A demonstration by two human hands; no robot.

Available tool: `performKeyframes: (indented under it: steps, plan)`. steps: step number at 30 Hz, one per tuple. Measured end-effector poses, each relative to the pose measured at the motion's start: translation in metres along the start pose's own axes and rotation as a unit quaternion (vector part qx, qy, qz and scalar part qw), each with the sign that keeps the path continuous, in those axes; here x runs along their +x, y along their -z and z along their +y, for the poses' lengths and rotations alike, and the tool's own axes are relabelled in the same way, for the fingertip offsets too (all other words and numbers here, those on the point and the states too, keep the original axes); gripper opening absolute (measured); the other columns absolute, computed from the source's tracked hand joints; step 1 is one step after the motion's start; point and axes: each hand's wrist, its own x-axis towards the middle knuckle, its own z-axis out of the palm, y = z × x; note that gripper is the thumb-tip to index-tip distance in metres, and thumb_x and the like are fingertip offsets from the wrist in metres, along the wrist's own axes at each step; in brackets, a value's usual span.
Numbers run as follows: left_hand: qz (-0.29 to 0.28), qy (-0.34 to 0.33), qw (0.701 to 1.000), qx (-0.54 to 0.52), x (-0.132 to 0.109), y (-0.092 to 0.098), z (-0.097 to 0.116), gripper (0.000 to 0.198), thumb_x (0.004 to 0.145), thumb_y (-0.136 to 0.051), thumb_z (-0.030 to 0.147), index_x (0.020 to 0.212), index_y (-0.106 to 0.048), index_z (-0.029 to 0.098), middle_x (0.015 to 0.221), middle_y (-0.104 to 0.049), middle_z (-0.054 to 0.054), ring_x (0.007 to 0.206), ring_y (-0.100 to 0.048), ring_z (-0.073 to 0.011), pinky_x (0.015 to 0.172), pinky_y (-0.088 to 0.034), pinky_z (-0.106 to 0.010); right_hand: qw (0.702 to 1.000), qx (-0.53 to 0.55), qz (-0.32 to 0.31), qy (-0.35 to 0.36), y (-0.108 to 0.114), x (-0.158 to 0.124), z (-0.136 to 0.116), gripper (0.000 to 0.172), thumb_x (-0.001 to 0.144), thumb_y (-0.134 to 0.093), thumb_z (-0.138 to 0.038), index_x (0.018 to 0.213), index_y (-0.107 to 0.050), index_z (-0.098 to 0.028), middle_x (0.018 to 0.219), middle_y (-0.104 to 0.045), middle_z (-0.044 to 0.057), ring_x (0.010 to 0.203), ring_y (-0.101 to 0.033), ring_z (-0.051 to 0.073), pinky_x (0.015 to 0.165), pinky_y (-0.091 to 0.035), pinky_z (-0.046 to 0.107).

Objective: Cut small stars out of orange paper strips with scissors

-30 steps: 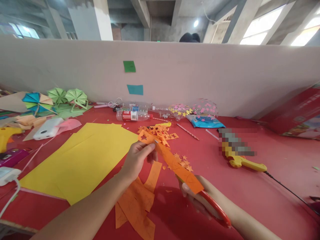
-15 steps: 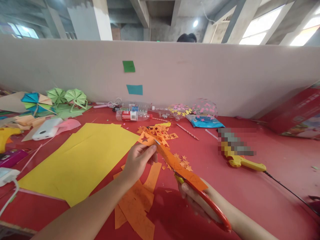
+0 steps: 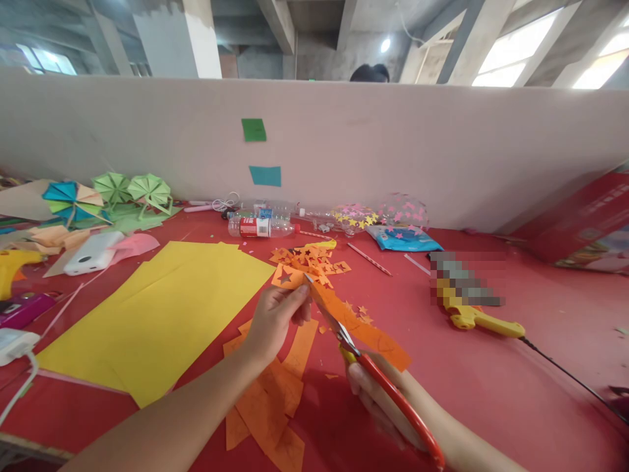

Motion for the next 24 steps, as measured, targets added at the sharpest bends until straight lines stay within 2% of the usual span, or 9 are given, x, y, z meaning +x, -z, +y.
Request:
performKeyframes:
  steps: [9, 17, 20, 24]
  plan:
    - [-0.018, -0.003, 1.0, -0.017, -0.0005, 0.0028, 0.0001, 0.039, 0.085, -0.055, 0.037, 0.052, -0.057, 0.016, 0.049, -0.053, 0.001, 0.049, -0.045, -0.0083, 0.053, -0.036, -0.023, 0.999, -0.026, 0.008, 0.023, 0.0053, -0.0038, -0.0061, 0.06, 0.076, -0.042, -0.08, 0.062, -0.032, -0.022, 0.048, -0.029, -0.008, 0.039, -0.025, 0.005, 0.036, -0.021, 0.02]
    - [-0.027, -0.003, 0.999, -0.021, 0.0003, 0.0033, -0.0022, 0.038, 0.085, -0.055, 0.036, 0.053, -0.057, 0.016, 0.049, -0.053, 0.001, 0.049, -0.045, -0.0081, 0.052, -0.036, -0.022, 1.0, 0.001, 0.018, 0.014, 0.0021, -0.0042, -0.0022, 0.069, 0.065, -0.037, -0.091, 0.06, -0.032, -0.022, 0.048, -0.026, -0.009, 0.036, -0.024, 0.004, 0.034, -0.018, 0.02]
    - [-0.027, 0.0, 0.999, -0.027, 0.0002, 0.003, -0.0019, 0.037, 0.085, -0.055, 0.035, 0.053, -0.057, 0.016, 0.049, -0.053, 0.001, 0.048, -0.045, -0.0078, 0.052, -0.036, -0.022, 0.999, -0.023, 0.021, 0.007, 0.0022, -0.0024, 0.0018, 0.066, 0.069, -0.039, -0.087, 0.058, -0.03, -0.022, 0.045, -0.02, -0.009, 0.035, -0.021, 0.004, 0.033, -0.014, 0.021]
    - [-0.02, 0.006, 0.999, -0.03, 0.0005, 0.0031, -0.0004, 0.037, 0.083, -0.056, 0.034, 0.051, -0.057, 0.016, 0.048, -0.053, 0.001, 0.048, -0.045, -0.008, 0.051, -0.036, -0.022, 0.999, -0.01, 0.031, 0.021, 0.0044, -0.001, 0.0014, 0.06, 0.074, -0.045, -0.079, 0.059, -0.031, -0.022, 0.047, -0.025, -0.008, 0.036, -0.024, 0.005, 0.036, -0.017, 0.023]
